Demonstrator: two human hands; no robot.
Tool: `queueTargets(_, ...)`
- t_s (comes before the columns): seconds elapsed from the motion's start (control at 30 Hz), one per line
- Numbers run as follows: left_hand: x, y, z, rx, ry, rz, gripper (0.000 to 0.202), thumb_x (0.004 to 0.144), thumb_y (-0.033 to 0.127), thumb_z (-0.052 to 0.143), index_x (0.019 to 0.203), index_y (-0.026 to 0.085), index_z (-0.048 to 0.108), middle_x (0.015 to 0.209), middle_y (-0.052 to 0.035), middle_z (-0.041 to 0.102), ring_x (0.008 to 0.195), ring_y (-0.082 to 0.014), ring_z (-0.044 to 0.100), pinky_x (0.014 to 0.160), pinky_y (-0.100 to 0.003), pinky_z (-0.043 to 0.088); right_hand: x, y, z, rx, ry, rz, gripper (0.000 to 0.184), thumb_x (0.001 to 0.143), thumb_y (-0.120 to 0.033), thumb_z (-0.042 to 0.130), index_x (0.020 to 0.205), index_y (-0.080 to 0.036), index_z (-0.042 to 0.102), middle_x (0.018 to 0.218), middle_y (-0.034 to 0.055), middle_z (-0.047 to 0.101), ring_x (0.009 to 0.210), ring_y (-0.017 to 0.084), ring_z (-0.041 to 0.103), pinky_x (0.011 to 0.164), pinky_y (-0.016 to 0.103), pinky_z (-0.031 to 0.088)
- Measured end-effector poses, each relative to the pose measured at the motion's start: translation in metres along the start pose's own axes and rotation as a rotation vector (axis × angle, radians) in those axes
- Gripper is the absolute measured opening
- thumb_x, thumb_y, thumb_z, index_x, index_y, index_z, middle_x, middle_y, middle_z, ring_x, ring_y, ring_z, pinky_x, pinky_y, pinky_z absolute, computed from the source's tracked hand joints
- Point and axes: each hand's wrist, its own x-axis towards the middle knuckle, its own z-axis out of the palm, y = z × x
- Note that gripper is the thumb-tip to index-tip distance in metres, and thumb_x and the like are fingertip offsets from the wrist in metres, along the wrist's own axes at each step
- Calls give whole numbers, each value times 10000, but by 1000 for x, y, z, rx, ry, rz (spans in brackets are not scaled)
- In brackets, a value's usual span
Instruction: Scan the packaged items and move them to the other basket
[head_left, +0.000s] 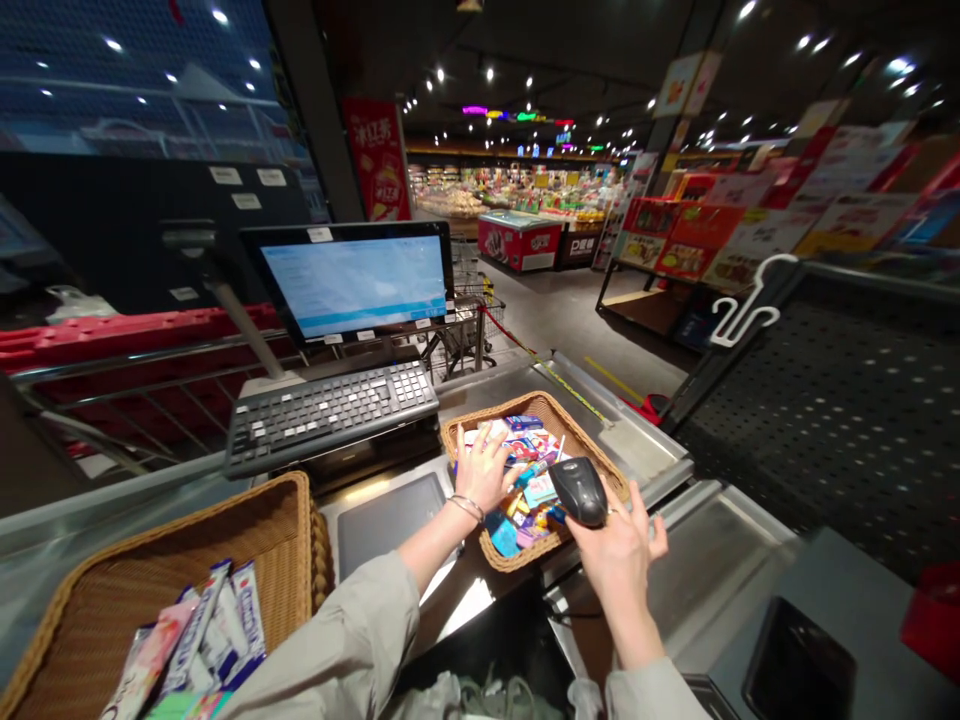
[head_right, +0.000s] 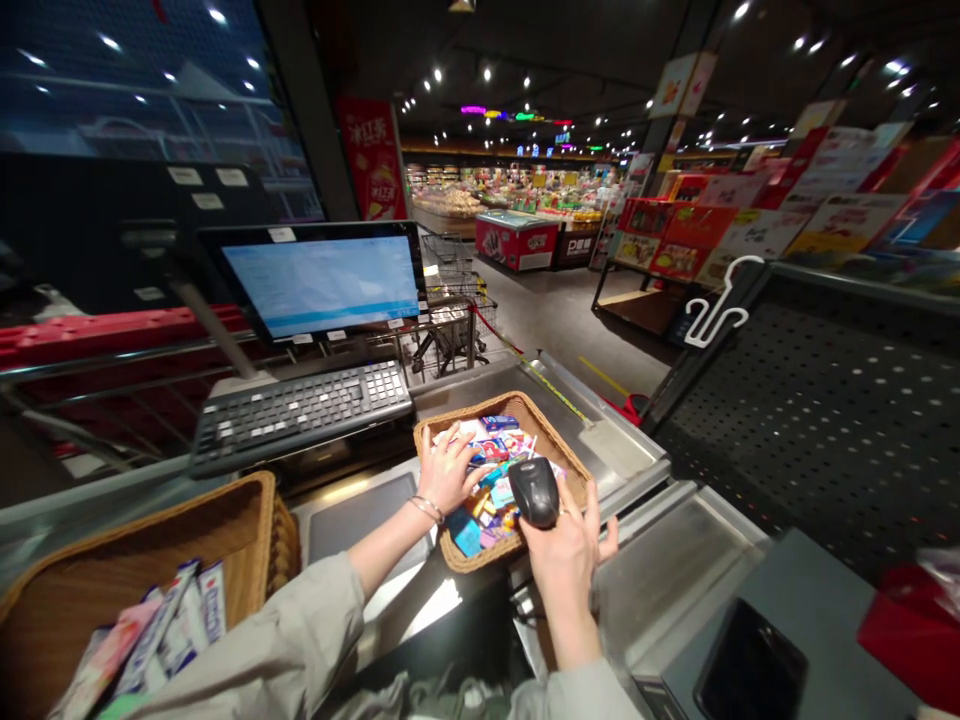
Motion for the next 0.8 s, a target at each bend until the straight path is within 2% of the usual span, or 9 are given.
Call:
queueTargets(0.13, -1, -9, -16, 17, 35, -44, 226, 899, 405, 603, 1031, 244, 691, 1301, -69, 663, 1362, -342, 450, 1169, -722, -12, 1, -17, 4, 27, -16, -20, 440, 791, -604, 485, 884, -252, 732, 1106, 73, 729, 1293, 309, 461, 1094, 524, 128)
queueTargets(0.37, -15, -28, -51, 81, 79, -172, 227, 913, 395, 576, 1050, 257, 694, 1336, -67, 641, 1380, -333, 423, 1172, -719, -17, 5, -52, 13, 97, -59, -89, 558, 798, -643, 453, 1035, -218, 725, 1141, 120, 713, 1313, 296, 451, 1088, 499, 165)
queueTargets(0.5, -30, -40, -72, 114, 103, -248, 267, 908, 433, 584, 1083, 261, 691, 1361, -74, 621, 1391, -344, 405, 1166, -728, -12, 5, -70, 19, 139, -88, -144, 605, 791, -696, 451, 1015, -209, 731, 1110, 130, 720, 1312, 306, 453, 1087, 504, 156)
queueTargets(0.67, -52, -54, -99, 166, 128, -340, 339, 886, 474, 613, 1146, 265, 672, 1415, -82, 574, 1408, -359, 378, 1166, -730, 1, 0, -97, 27, 202, -157, -190, 558, 775, -704, 495, 953, -233, 735, 1108, 111, 723, 1300, 312, 455, 1087, 506, 139)
queueTargets(0.8, -72, -65, -121, 208, 140, -422, 362, 889, 493, 601, 1156, 260, 673, 1430, -87, 559, 1414, -362, 368, 1167, -728, 21, -7, -120, 34, 241, -181, -243, 509, 787, -674, 478, 887, -247, 737, 1019, 93, 743, 1281, 318, 456, 1087, 530, 132)
